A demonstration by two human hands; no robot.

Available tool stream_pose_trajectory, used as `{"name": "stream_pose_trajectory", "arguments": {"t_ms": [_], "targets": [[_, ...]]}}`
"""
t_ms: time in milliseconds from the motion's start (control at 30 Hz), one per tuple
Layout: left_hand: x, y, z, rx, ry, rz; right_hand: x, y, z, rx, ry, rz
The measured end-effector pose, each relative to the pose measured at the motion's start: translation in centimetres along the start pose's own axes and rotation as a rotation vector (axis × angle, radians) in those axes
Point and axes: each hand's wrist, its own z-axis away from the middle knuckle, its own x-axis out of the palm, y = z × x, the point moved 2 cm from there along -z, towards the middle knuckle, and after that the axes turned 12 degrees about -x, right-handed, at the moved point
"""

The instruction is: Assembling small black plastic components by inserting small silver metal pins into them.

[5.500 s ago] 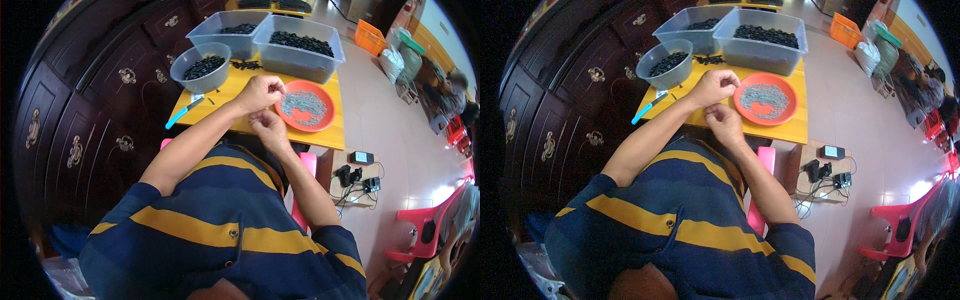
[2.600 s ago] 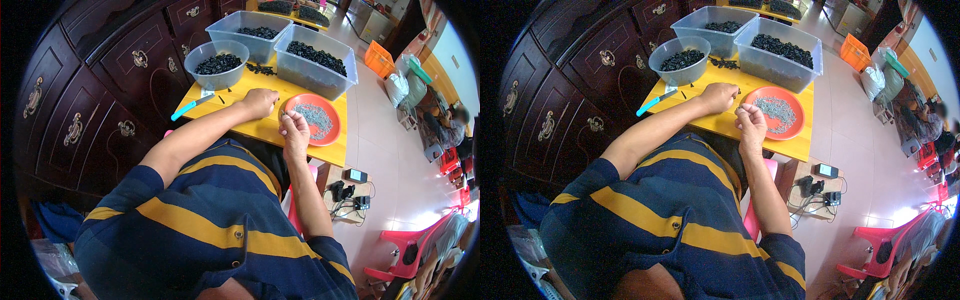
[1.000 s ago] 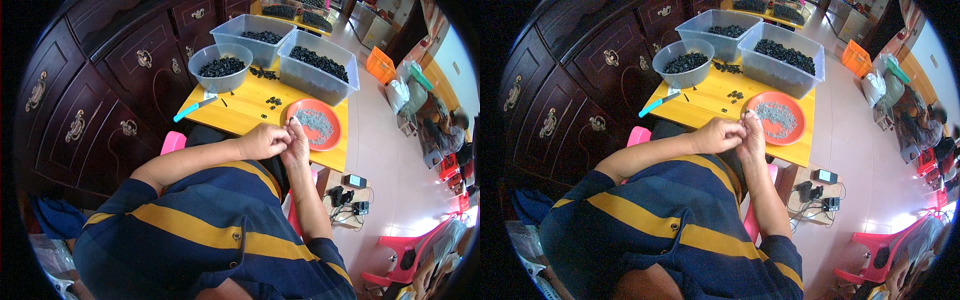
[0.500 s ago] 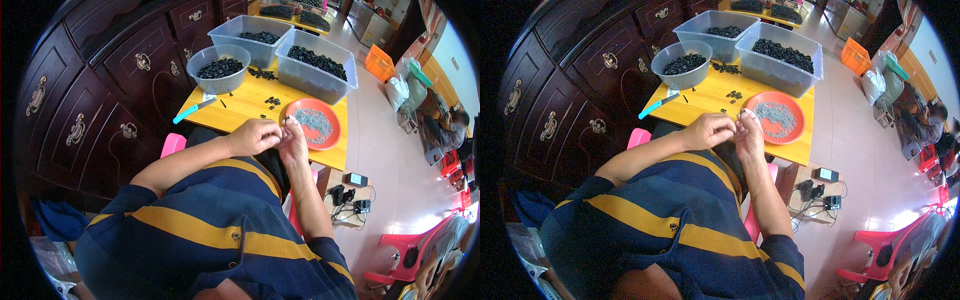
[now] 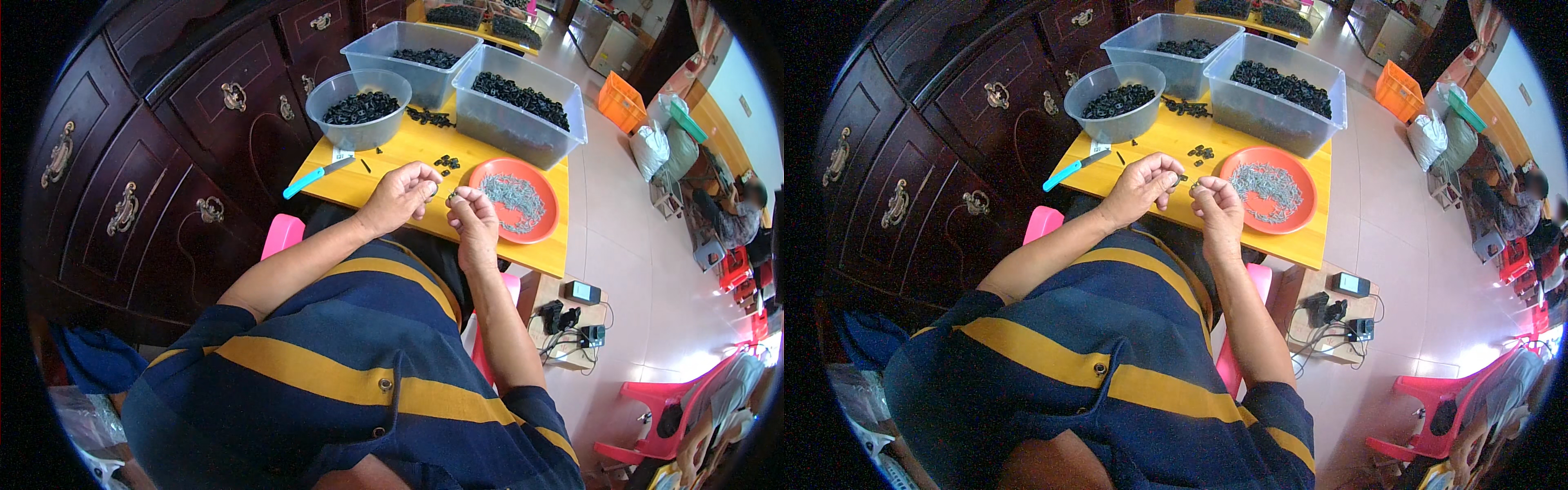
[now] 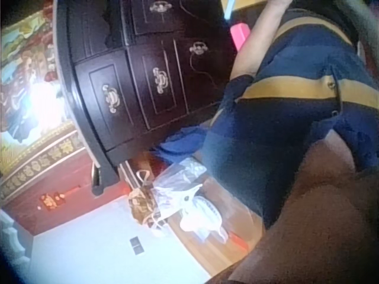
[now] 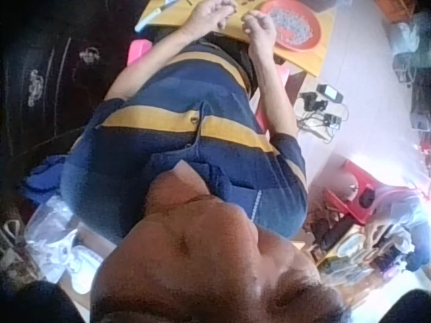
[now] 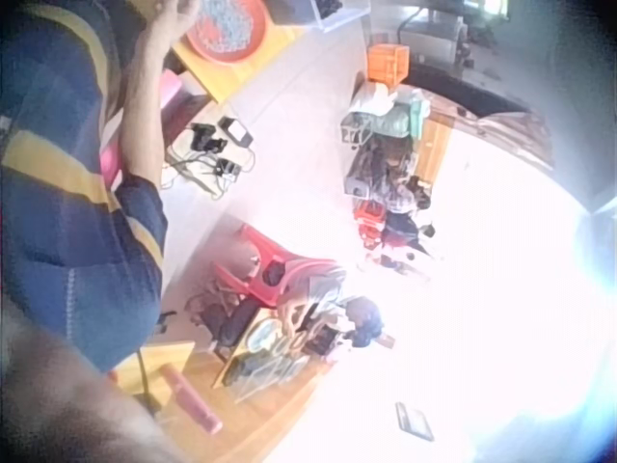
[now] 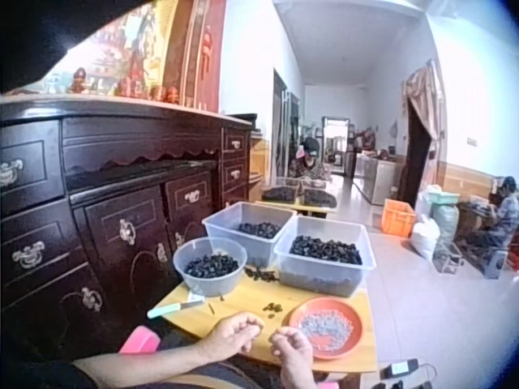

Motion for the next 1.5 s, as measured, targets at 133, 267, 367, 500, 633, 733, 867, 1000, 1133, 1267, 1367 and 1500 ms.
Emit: {"name": "stream_pose_trajectory", "arguments": {"t_ms": [133, 267, 367, 500, 633, 733, 867, 1000, 1133, 1267, 1367, 1500], "targets": [[0.0, -0.3, -0.1, 0.002, -0.003, 0.02, 0.2, -0.1, 0.1, -0.012, -0.016, 0.01], [0.0, -0.4, -0.1, -0.009, -0.011, 0.026, 0.2, 0.0, 0.1, -0.027, -0.04, 0.036], [0.0, -0.5, 0.0, -0.007, -0.01, 0.0, 0.2, 0.1, 0.2, -0.044, -0.061, 0.055], [0.0, -0.7, 0.0, 0.014, -0.011, -0.033, 0.2, 0.2, 0.3, -0.059, -0.091, 0.071], [0.0, -0.7, -0.1, 0.017, 0.006, -0.019, 0.3, 0.0, 0.3, -0.062, -0.091, 0.072], [-0.2, -0.9, -0.1, 0.018, 0.008, -0.015, 0.4, 0.2, 0.3, -0.064, -0.098, 0.089], [-0.2, -0.9, -0.1, 0.019, 0.017, -0.02, 0.4, 0.2, 0.4, -0.068, -0.101, 0.095], [-0.1, -1.2, -0.2, 0.006, 0.014, -0.018, 0.2, 0.4, 0.3, -0.083, -0.123, 0.096], [0.0, -1.1, 0.0, 0.008, -0.026, -0.053, 0.4, 0.3, 0.4, -0.082, -0.123, 0.089], [0.0, -0.9, 0.3, 0.046, -0.044, -0.093, 0.3, 0.3, 0.4, -0.073, -0.105, 0.09], [-0.1, -1.1, 0.2, 0.045, -0.045, -0.105, 0.3, 0.3, 0.4, -0.067, -0.104, 0.099], [-0.2, -1.4, 0.0, 0.054, -0.05, -0.091, 0.3, 0.4, 0.3, -0.072, -0.122, 0.102]]}}
